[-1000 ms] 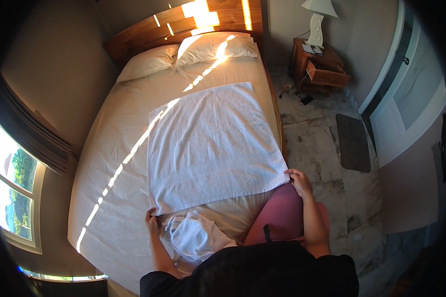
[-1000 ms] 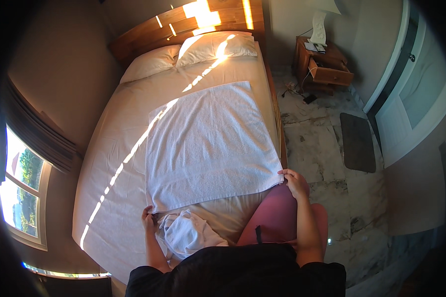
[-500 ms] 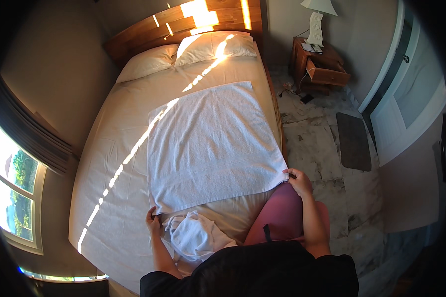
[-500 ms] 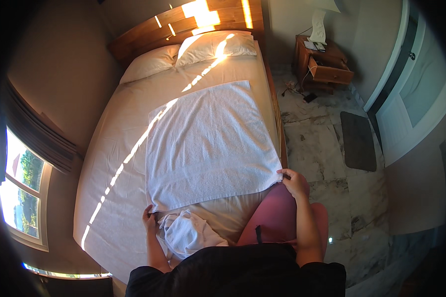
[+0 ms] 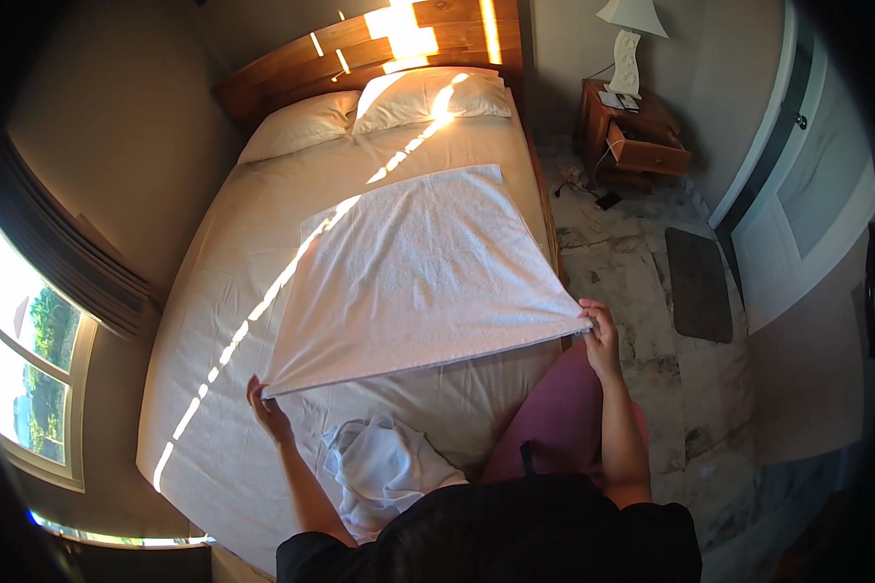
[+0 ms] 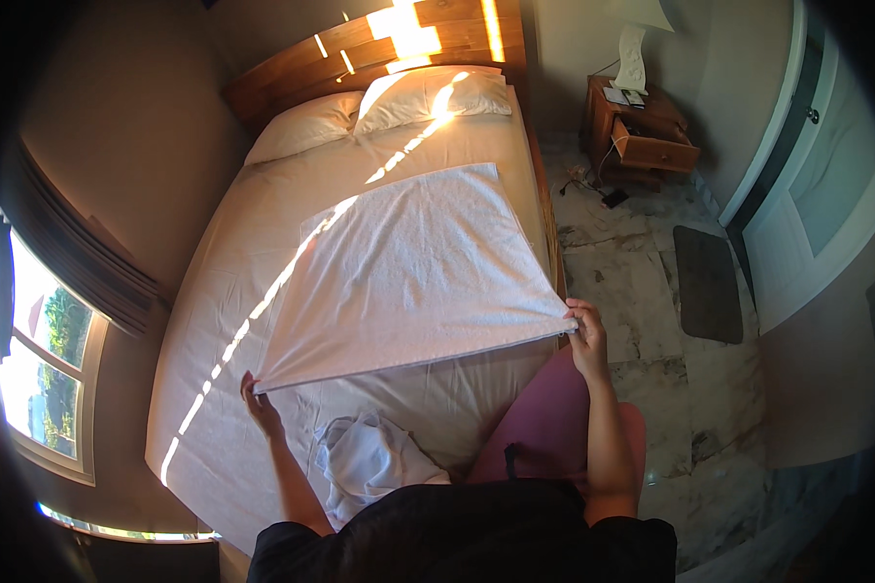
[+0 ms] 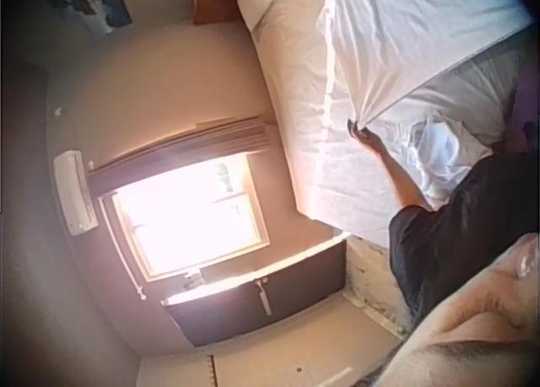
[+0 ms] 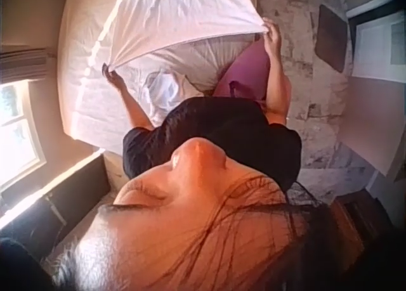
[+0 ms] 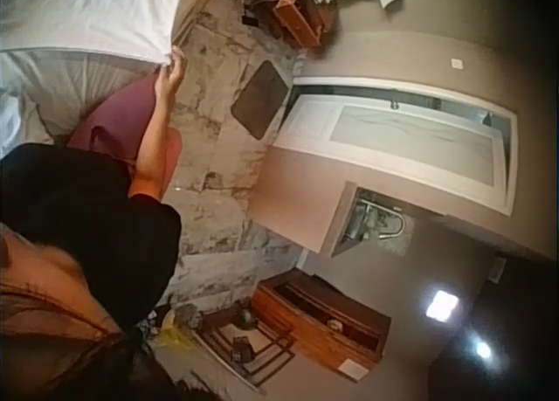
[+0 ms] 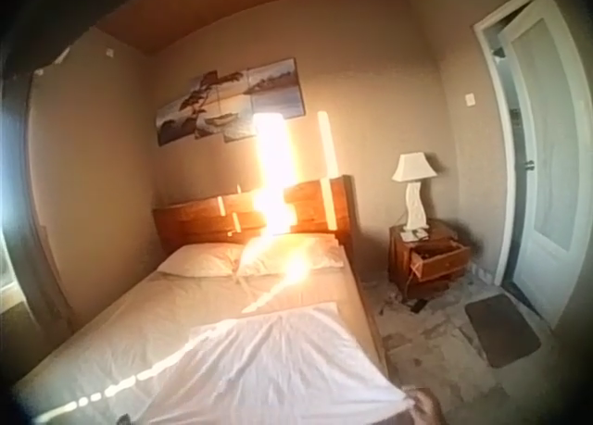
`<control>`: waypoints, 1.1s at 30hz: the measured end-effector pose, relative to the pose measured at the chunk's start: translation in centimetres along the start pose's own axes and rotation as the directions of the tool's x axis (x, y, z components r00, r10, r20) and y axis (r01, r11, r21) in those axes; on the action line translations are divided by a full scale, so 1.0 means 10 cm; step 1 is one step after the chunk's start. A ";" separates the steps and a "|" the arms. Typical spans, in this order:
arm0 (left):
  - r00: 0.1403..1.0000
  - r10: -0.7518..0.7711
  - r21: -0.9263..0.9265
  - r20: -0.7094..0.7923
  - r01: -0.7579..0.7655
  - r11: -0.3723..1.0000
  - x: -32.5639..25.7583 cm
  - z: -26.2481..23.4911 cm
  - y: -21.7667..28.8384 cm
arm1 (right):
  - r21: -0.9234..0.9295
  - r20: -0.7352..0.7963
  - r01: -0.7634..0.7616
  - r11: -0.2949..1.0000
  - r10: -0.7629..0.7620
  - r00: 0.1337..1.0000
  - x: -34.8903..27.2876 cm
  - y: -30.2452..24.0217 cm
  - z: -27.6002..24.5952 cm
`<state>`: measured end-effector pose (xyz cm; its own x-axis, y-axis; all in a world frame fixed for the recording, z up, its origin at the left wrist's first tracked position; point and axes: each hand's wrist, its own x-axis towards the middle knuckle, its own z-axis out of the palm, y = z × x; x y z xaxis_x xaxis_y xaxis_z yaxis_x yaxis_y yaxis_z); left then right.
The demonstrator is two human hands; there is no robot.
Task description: Folding a white towel into a roll on a bed.
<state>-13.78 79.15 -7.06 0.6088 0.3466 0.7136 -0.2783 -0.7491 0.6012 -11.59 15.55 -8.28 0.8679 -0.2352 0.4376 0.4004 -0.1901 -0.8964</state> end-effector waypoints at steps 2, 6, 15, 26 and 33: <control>0.997 -0.073 -0.116 -0.020 0.070 0.991 0.17 0.02 0.22 | 0.097 0.000 0.042 0.994 -0.042 0.999 0.09 -0.10 -0.01; 0.978 -0.165 -0.382 -0.127 0.106 0.918 0.39 -0.14 0.52 | 0.178 -0.021 0.053 0.983 -0.050 0.999 0.18 -0.53 -0.09; 0.926 -0.155 -0.509 -0.345 -0.046 0.860 0.33 -1.05 0.85 | 0.086 0.072 0.064 0.994 -0.070 0.995 -0.03 -1.59 -0.69; 0.917 -0.364 -0.364 -0.164 0.287 0.886 0.55 -0.47 0.71 | -0.024 0.051 -0.048 0.999 0.049 0.997 0.37 -1.35 -0.40; 0.803 -0.584 -0.436 0.114 0.569 0.697 0.91 0.13 -0.30 | -0.030 0.073 -0.236 0.971 0.238 0.969 1.21 -0.65 0.12</control>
<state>-6.41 83.81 -2.79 0.7364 0.6519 0.1810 -0.1716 -0.0788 0.9820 -3.30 15.11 2.75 0.9574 -0.2031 0.2054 0.1751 -0.1573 -0.9719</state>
